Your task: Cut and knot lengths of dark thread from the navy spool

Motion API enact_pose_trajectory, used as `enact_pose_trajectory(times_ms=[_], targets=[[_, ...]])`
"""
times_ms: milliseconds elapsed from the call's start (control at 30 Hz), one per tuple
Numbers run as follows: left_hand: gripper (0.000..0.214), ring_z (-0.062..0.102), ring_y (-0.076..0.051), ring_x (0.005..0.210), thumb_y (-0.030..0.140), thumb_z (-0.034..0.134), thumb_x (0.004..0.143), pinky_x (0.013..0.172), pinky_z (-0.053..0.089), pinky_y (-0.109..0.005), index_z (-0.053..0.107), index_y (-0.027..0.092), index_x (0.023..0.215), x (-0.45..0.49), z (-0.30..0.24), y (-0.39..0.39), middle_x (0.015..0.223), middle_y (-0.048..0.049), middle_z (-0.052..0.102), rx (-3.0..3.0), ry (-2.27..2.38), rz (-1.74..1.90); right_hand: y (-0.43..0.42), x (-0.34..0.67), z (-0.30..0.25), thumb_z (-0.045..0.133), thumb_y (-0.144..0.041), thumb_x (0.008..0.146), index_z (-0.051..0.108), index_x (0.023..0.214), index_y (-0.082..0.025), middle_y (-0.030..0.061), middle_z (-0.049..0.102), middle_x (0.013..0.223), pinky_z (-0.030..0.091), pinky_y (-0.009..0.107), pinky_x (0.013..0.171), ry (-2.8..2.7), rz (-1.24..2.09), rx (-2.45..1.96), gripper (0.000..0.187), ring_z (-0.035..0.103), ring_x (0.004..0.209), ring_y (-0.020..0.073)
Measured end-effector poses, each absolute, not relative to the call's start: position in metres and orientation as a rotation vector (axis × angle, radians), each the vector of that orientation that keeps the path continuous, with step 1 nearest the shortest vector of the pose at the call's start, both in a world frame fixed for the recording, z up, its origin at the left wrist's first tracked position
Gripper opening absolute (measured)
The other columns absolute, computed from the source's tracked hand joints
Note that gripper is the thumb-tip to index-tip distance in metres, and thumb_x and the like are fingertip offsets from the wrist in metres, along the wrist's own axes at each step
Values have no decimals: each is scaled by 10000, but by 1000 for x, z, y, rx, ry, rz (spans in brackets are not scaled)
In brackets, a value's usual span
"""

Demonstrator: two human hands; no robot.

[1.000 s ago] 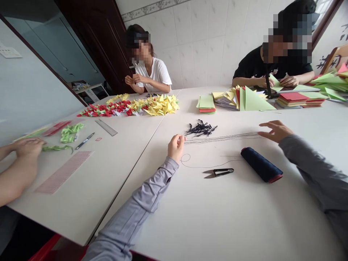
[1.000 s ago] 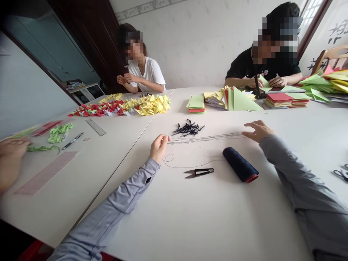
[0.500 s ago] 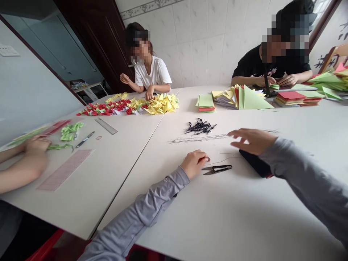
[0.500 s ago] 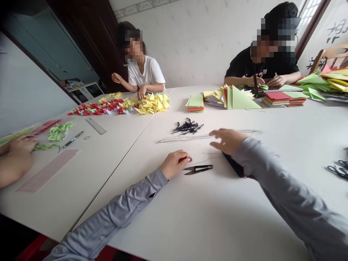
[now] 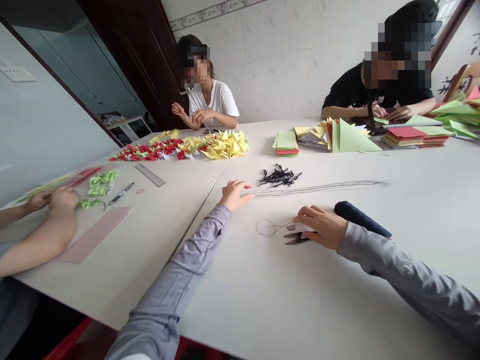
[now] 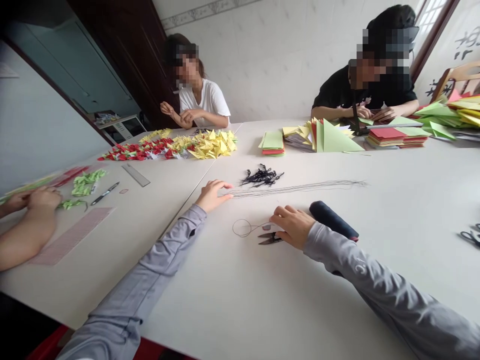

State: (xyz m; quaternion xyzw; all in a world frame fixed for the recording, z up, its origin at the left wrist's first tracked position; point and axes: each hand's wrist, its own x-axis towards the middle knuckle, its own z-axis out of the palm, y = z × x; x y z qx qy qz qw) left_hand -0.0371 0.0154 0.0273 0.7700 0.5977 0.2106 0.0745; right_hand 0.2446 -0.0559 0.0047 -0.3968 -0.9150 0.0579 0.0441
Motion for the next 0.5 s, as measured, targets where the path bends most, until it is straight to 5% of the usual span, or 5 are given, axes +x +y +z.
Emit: enact_pose_trajectory(times_ms=[133,267,500], targets=[[296,501,-234,1068,298,683,681,955,369,-388,653,232,968,-67,9,31,1067,-42,615,2175,1853,649,-56,249,9,500,-258,837,563,1215,-218,125,537,1145,486,357,695,-2809,153,-1177,385,525,927,234],[117,514,-219,1017,293,640,695,927,391,-366,662,202,766,-68,-4,34,978,-46,617,2135,1860,654,-54,249,8,514,-248,833,567,1212,-234,117,551,1145,485,349,695,-2800,145,-1143,383,541,944,240],[76,563,-194,941,262,551,755,871,384,-340,574,202,715,-49,24,18,905,-13,681,2192,1767,546,-41,251,13,477,-295,845,592,1127,-185,118,588,1077,515,355,713,-2651,333,-1192,324,615,824,200]])
